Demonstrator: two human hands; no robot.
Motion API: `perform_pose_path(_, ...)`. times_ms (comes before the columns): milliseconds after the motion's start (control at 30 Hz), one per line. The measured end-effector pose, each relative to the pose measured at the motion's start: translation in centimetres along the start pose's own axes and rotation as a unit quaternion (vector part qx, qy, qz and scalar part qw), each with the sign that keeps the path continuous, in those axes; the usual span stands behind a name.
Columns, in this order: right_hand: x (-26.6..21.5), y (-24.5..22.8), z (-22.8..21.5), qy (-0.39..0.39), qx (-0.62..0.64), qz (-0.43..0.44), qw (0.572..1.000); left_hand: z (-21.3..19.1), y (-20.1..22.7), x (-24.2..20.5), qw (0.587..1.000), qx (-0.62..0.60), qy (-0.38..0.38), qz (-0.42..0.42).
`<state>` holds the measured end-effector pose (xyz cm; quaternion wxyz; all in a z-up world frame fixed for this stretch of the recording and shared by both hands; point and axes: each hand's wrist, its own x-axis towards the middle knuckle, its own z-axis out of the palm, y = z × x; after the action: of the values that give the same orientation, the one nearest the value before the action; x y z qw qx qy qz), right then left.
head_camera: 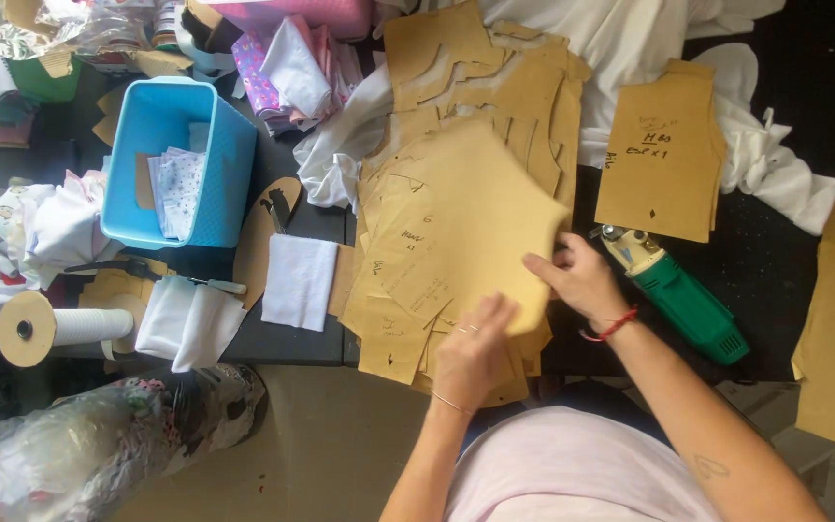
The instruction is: The person reviews a handwritten notebook on a cluttered work table, then puts it aside to sort through a large stack of cardboard garment patterns. They pick up individual pattern pieces, check the markings, and organize them into separate piles.
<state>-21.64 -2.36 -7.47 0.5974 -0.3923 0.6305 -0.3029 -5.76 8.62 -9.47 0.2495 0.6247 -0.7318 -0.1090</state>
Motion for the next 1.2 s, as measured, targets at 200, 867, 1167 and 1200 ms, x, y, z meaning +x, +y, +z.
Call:
perform_pose_path(200,-2.6,2.5,-7.4,0.109,-0.12,0.015,0.987,-2.0,1.2,2.2,0.969,-0.199,-0.114,0.094)
perform_pose_path(867,-8.9,2.9,-20.0,0.373,-0.071,-0.175,0.908,1.5,7.7,6.8,0.848,-0.424,-0.132,-0.29)
perform_pose_path(1167,-6.1,6.9,-25.2,0.337,-0.094,-0.087,0.933,0.9,13.0,9.4,0.922,-0.336,-0.193,0.025)
perform_pose_path(1200,-5.8,8.0,-27.4,0.323,-0.092,-0.091,0.937,1.2,10.8,9.1,0.926,-0.328,-0.185,0.016)
